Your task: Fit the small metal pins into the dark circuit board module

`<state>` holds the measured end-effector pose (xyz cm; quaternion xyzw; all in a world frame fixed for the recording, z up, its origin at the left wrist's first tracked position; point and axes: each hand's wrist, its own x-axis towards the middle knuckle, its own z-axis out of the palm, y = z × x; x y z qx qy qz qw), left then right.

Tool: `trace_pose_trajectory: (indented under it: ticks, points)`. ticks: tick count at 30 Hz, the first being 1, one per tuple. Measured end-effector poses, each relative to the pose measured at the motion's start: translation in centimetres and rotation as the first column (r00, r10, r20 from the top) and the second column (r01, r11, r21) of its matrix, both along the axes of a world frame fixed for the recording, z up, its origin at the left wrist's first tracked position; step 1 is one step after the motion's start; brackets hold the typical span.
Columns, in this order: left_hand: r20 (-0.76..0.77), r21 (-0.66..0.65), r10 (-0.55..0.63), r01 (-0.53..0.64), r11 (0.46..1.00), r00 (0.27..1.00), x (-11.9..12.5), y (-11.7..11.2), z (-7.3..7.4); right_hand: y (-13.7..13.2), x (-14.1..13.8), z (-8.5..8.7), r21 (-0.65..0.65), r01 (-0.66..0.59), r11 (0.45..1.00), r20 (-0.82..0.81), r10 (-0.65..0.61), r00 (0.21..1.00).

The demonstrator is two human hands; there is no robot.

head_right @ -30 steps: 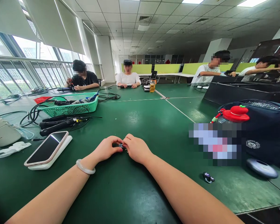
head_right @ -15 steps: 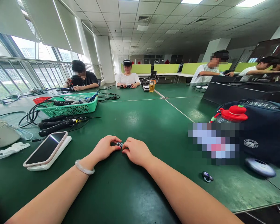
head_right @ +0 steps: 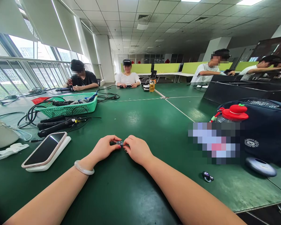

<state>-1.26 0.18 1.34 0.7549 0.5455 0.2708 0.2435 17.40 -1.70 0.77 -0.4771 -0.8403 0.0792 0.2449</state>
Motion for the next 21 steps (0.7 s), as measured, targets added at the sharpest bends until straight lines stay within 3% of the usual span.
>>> trace_pose_trajectory:
  ticks: [5,11,17,21]
  points:
    - [0.064,-0.032,-0.03,0.032,0.999,0.997,0.27,-0.21,0.09,0.07,-0.1,0.06,0.017,0.03,0.999,-0.03,-0.029,0.999]
    - [0.226,-0.116,-0.068,0.097,0.989,0.972,0.54,-0.25,0.14,0.04,-0.26,-0.15,0.149,0.025,0.989,0.024,-0.029,0.999]
    - [0.451,-0.213,-0.067,0.18,0.96,0.89,0.51,-0.15,0.22,-0.12,-0.29,-0.24,0.305,0.01,0.952,-0.002,-0.011,1.0]
    - [0.56,-0.281,-0.025,0.218,0.935,0.828,0.65,-0.35,0.48,-0.27,-0.22,-0.27,0.319,0.022,0.947,-0.096,0.01,0.995]
